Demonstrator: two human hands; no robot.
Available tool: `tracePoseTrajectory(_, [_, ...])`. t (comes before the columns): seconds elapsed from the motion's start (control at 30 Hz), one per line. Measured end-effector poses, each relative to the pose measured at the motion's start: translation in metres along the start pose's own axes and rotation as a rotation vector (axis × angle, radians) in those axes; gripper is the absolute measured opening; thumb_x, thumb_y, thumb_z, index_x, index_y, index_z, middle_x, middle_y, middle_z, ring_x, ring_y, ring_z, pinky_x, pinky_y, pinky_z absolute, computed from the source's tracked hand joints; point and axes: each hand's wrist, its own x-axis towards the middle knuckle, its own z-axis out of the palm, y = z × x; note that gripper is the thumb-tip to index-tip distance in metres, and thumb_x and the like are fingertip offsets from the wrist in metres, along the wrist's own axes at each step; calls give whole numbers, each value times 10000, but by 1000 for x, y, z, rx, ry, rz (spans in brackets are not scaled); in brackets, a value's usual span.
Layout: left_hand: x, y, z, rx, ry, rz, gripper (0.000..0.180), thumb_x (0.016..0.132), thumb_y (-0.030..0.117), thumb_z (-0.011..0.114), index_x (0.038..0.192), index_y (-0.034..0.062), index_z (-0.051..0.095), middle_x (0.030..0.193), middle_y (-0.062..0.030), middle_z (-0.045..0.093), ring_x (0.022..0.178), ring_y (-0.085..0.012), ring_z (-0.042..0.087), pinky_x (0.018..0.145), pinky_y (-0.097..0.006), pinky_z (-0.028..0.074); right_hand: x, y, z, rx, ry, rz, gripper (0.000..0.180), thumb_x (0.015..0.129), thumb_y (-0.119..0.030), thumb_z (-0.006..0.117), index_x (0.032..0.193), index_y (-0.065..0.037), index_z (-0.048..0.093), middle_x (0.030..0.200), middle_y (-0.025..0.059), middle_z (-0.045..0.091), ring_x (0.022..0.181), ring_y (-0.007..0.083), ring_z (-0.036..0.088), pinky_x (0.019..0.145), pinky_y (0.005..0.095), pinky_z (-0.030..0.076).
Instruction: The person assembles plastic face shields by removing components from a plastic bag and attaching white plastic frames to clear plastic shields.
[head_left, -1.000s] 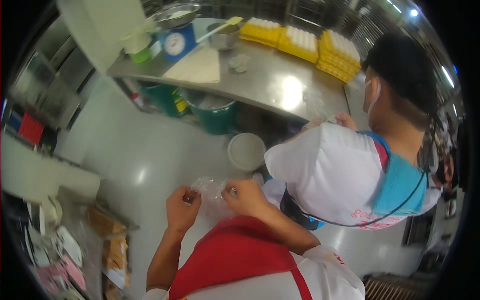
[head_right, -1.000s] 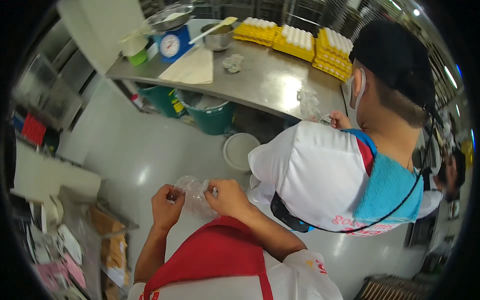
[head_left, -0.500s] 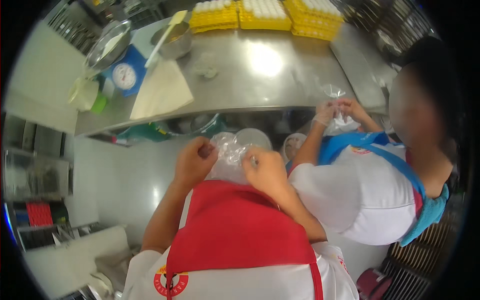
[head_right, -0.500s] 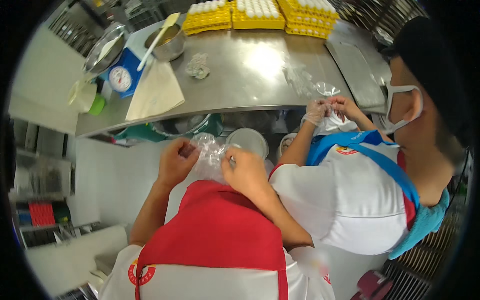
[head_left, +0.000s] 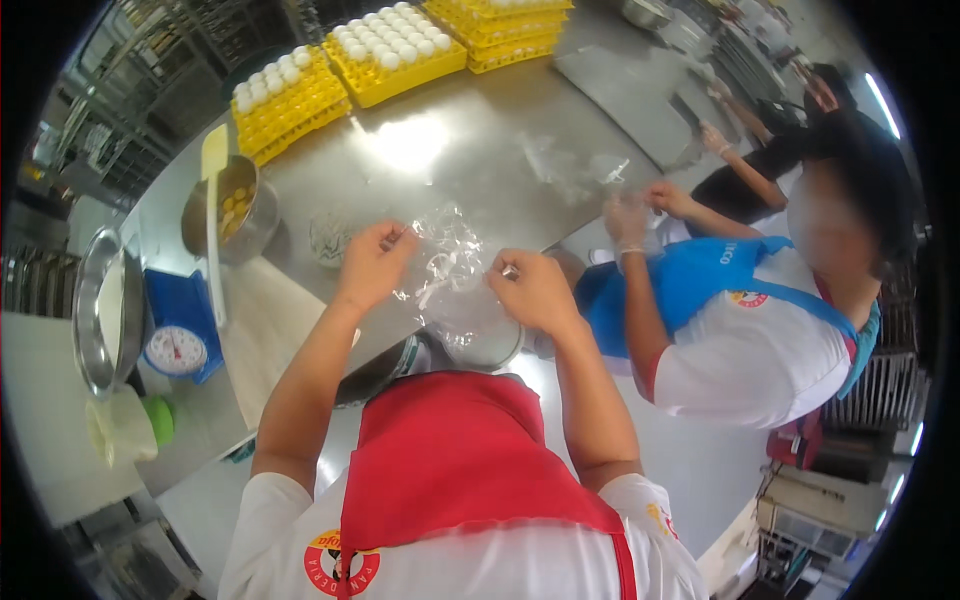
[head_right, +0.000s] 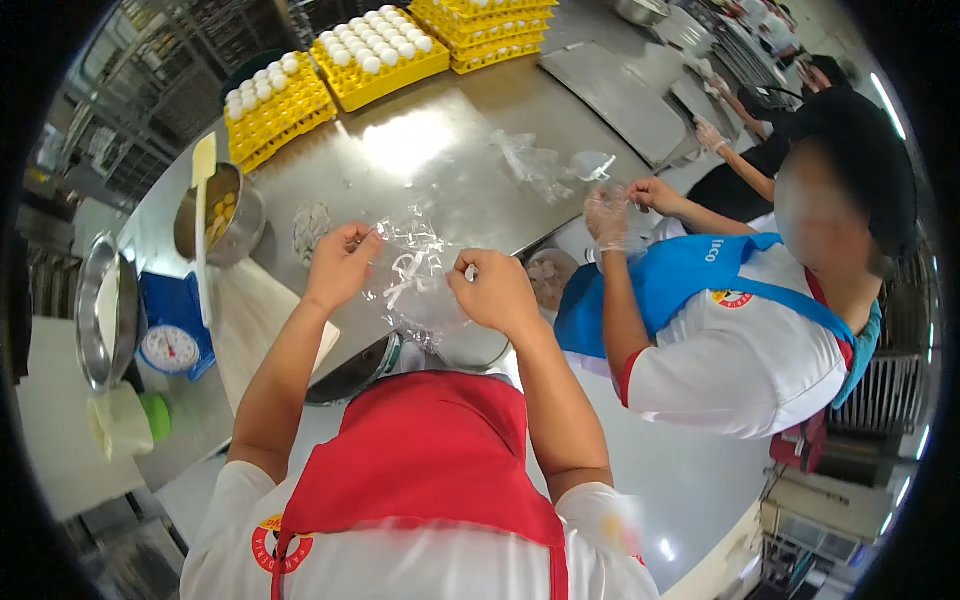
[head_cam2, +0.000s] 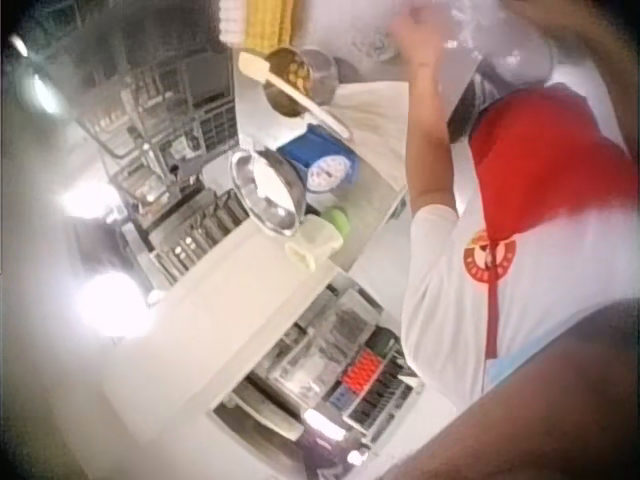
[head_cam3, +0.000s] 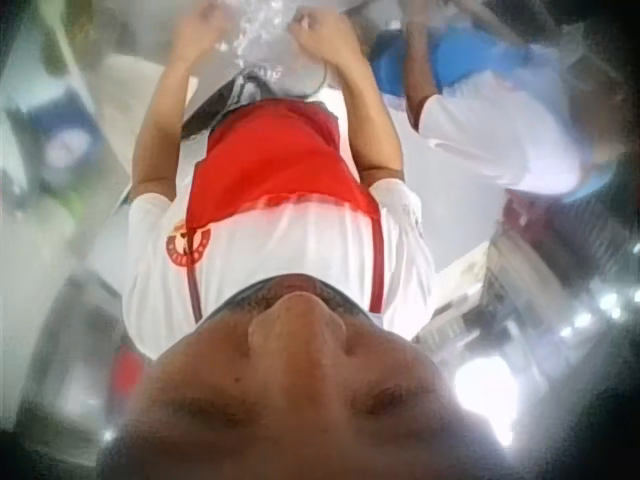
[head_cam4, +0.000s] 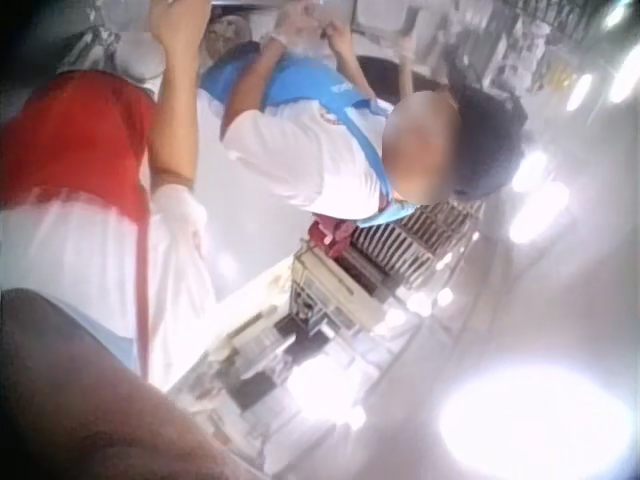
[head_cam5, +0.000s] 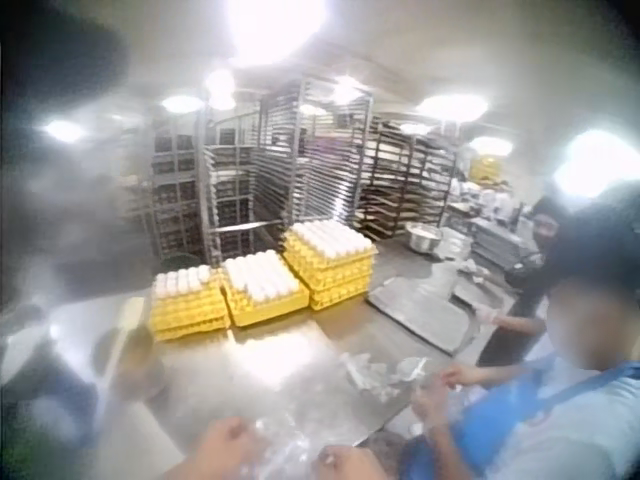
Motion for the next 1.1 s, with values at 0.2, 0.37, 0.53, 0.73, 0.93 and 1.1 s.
tracePoseTrajectory(0.2, [59, -22, 17, 38, -96, 145, 236, 1017, 256, 696, 1074, 29, 723, 849, -25, 718, 695, -97, 653, 613, -270, 516, 42, 6, 9, -177, -186, 222, 262, 840, -278, 686, 938, -48, 765, 905, 232, 747, 897, 416, 724, 828, 462, 561])
tracePoseTrajectory(0.37, [79, -34, 47, 297, 67, 684, 289, 985, 254, 739, 1156, 22, 727, 933, -96, 768, 771, -191, 705, 743, -340, 574, 59, 31, 14, -336, -254, 162, 274, 823, -279, 650, 935, -72, 791, 983, 234, 759, 975, 433, 719, 907, 493, 563])
tracePoseTrajectory(0.53, [117, -6, 58, 206, -531, 266, 277, 977, 265, 744, 1101, 18, 759, 958, -136, 793, 828, -261, 732, 796, -390, 579, 71, 32, -3, -416, -337, 203, 297, 829, -271, 641, 976, -64, 796, 1028, 218, 766, 1005, 430, 719, 943, 498, 558])
tracePoseTrajectory(0.73, [118, 2, 76, 253, -107, 328, 286, 995, 330, 732, 1070, 56, 766, 928, -133, 780, 830, -268, 727, 794, -389, 570, 82, 97, -7, -310, -324, 94, 301, 826, -279, 658, 981, -57, 790, 1015, 229, 763, 964, 433, 721, 904, 495, 566])
tracePoseTrajectory(0.93, [96, -8, 83, 402, 98, 115, 335, 1018, 371, 675, 1166, 78, 742, 1056, -182, 779, 963, -363, 743, 869, -441, 567, 63, 78, -32, -95, -25, 178, 261, 878, -288, 691, 929, -44, 770, 896, 240, 748, 904, 442, 720, 845, 514, 564])
tracePoseTrajectory(1.1, [97, -7, 96, 371, 238, 175, 316, 1022, 349, 678, 1096, 53, 756, 969, -165, 776, 907, -309, 742, 818, -399, 562, 78, 78, -42, -294, 110, 9, 236, 930, -276, 681, 930, -56, 766, 913, 229, 749, 890, 443, 724, 811, 541, 564])
